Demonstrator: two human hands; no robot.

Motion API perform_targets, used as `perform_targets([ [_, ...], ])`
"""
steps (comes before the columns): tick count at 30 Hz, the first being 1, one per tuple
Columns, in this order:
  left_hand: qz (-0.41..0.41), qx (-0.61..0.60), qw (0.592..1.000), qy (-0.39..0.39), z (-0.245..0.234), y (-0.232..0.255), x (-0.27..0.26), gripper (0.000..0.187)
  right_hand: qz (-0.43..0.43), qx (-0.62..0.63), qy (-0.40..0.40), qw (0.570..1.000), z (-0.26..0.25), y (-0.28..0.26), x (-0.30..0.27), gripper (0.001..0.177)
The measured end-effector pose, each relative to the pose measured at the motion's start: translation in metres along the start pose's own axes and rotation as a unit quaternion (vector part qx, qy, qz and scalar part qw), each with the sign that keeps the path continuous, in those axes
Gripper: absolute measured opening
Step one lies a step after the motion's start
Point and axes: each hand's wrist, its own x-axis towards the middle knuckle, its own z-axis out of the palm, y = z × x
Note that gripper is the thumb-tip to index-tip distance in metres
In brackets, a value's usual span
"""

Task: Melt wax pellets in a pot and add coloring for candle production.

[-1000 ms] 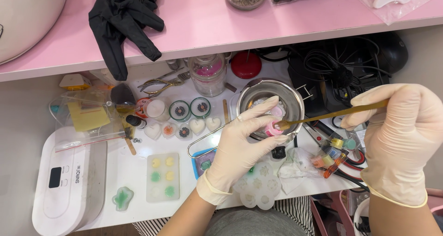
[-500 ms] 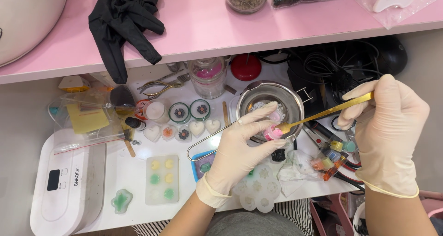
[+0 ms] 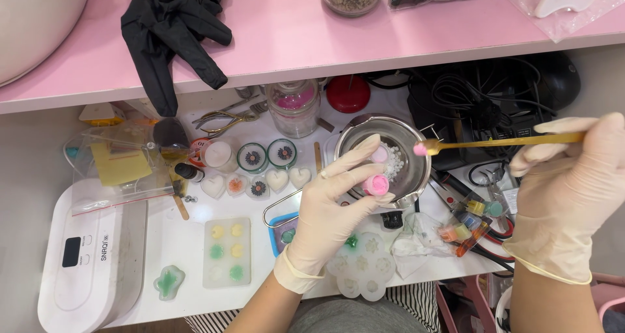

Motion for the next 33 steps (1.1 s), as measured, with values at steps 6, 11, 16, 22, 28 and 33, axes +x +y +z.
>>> perform_targets([
  [6, 0.063, -0.027, 0.996, 0.059, -0.005, 0.004, 0.001, 0.039, -0.084, -0.190, -0.067, 0.976, 0.029, -0.002, -0.024, 0.035],
  [11, 0.052, -0.106, 0.990, 0.071, -0.013, 0.003, 0.005, 0.041, -0.067, -0.315, -0.213, 0.923, 0.033, 0.005, -0.029, 0.009],
  [16, 0.036, -0.165, 0.983, 0.068, -0.016, -0.002, 0.007, 0.041, -0.053, -0.311, -0.218, 0.923, 0.032, 0.009, -0.027, 0.009],
  [22, 0.062, -0.160, 0.983, 0.065, -0.018, -0.005, 0.007, 0.043, -0.029, -0.300, -0.200, 0.932, 0.035, 0.009, -0.023, 0.013],
  [28, 0.049, -0.170, 0.982, 0.061, -0.018, -0.002, 0.006, 0.043, -0.034, -0.336, -0.197, 0.920, 0.036, 0.010, -0.021, 0.013],
  [33, 0.075, -0.139, 0.987, 0.024, -0.019, 0.001, 0.006, 0.043, -0.042, -0.328, -0.197, 0.923, 0.035, 0.009, -0.023, 0.013],
])
